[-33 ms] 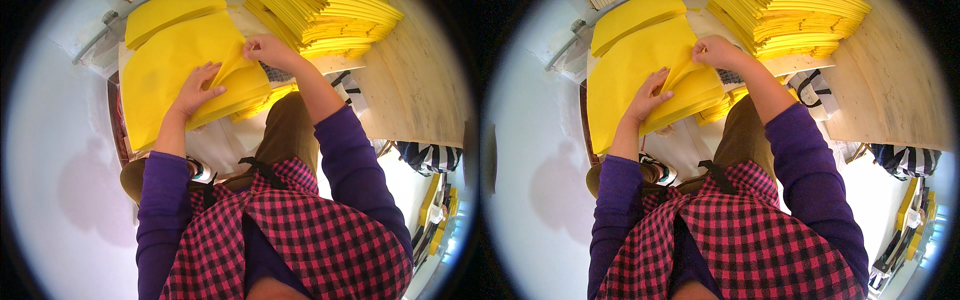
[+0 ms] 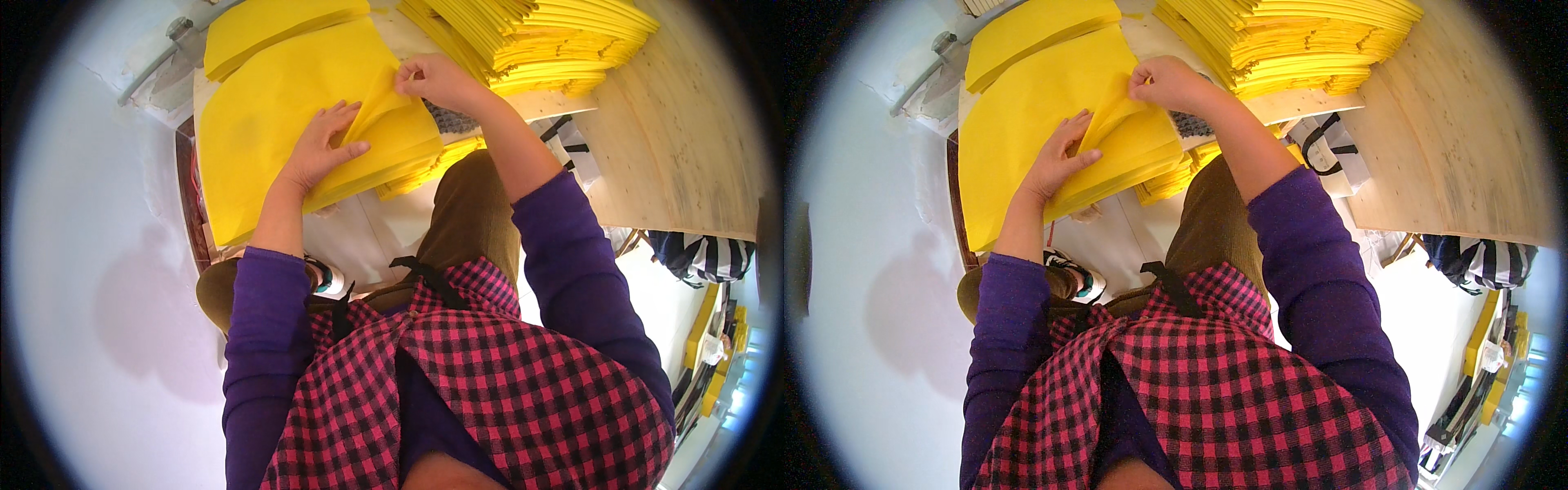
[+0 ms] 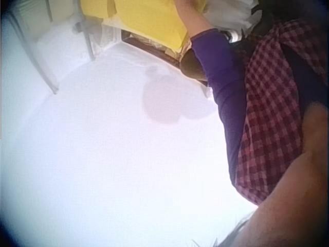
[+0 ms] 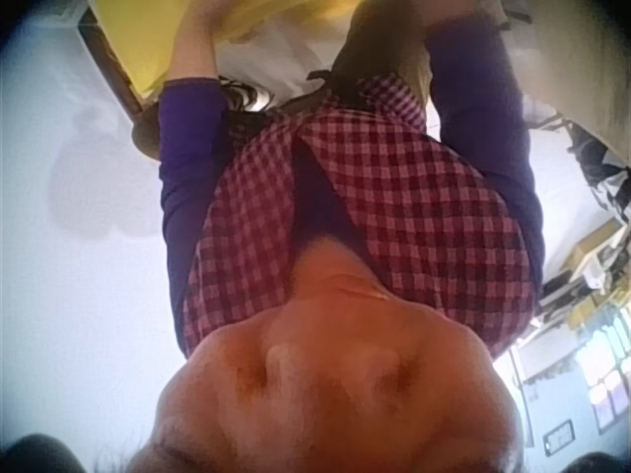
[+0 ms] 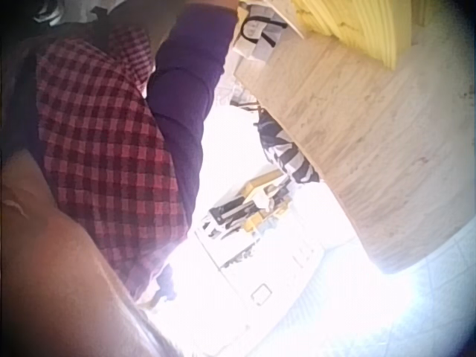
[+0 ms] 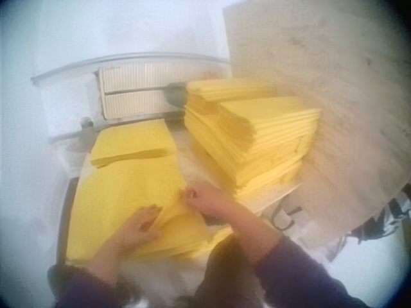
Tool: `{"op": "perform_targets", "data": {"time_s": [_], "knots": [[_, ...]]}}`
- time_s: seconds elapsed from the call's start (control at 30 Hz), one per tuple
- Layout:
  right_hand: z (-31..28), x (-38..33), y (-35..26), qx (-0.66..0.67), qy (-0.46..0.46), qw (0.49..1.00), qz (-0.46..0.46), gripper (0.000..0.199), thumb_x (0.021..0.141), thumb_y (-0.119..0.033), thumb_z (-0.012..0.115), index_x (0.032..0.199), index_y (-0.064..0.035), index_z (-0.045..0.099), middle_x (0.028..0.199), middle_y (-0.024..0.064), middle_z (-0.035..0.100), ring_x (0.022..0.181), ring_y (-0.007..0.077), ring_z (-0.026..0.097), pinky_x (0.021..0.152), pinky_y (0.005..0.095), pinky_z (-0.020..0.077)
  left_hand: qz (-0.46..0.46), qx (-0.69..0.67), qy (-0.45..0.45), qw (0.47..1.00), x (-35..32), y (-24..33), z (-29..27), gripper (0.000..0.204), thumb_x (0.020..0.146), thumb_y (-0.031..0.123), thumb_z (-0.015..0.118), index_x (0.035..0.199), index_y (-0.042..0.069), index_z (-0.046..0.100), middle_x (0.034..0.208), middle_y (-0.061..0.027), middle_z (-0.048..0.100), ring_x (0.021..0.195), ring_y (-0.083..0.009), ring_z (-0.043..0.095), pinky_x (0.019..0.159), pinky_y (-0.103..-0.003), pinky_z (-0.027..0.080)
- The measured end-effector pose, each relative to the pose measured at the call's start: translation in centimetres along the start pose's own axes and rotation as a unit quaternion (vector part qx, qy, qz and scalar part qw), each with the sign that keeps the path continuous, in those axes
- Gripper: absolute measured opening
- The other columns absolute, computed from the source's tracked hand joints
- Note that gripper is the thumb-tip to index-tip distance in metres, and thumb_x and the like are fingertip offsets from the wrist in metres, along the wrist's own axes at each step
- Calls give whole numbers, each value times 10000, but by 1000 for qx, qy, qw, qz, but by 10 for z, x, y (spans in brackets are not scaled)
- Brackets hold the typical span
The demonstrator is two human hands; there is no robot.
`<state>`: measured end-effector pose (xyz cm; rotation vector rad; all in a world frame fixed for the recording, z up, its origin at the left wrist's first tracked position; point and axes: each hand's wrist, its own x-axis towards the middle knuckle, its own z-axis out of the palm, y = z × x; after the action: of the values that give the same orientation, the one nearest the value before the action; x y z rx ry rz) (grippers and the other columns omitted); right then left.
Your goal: The person sits and repeatedly folds yellow foam sheets in half by hand, then stacks the folded pieces on a wooden workbench. The person handles the sheets one at a time, aligning edges before folding and stacking.
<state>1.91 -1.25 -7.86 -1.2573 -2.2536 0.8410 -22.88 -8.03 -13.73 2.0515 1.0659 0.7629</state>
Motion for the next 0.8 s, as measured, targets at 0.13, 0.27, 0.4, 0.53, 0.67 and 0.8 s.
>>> {"op": "perform_targets", "data": {"time_s": [0.13,0.27,0.4,0.53,0.67,0.8], "knots": [[6,-2,5,89,82,993,13,204,850,-217,665,922,-27,656,780,-16,607,744,84,549,675,240,445,-61,-33,39,997,0,-2,5,522,906,308,550,1344,33,480,1459,-125,400,1401,-327,251,1159,-396,138],[2,-22,22,159,106,980,48,157,821,-165,691,894,-27,677,802,15,643,724,101,583,690,252,482,-99,-50,47,993,-2,-7,5,538,916,290,534,1377,32,435,1489,-123,351,1411,-342,209,1157,-366,158],[-4,-48,36,217,0,975,54,94,834,-73,674,919,-38,661,860,-23,623,792,58,565,736,212,469,-104,-60,51,991,-1,-8,6,534,924,297,522,1381,37,432,1488,-124,351,1409,-348,212,1155,-371,168],[2,-61,37,226,5,969,96,139,866,-82,651,999,-48,632,895,-29,618,832,50,561,754,203,458,-105,-45,50,992,-1,-5,5,522,926,295,518,1379,47,439,1487,-125,352,1409,-351,212,1157,-372,166],[10,-60,32,231,16,966,110,178,891,-109,633,1058,-52,611,903,-33,618,846,49,563,758,202,453,-105,-42,50,992,-2,-3,5,505,926,293,517,1365,50,459,1487,-122,354,1408,-356,213,1158,-372,163],[11,-59,24,251,12,965,74,152,892,-110,631,1030,-47,620,894,-42,613,816,33,546,710,193,439,-89,-47,50,994,0,-4,5,488,924,282,518,1351,49,478,1479,-134,362,1407,-332,224,1163,-369,142]]}}
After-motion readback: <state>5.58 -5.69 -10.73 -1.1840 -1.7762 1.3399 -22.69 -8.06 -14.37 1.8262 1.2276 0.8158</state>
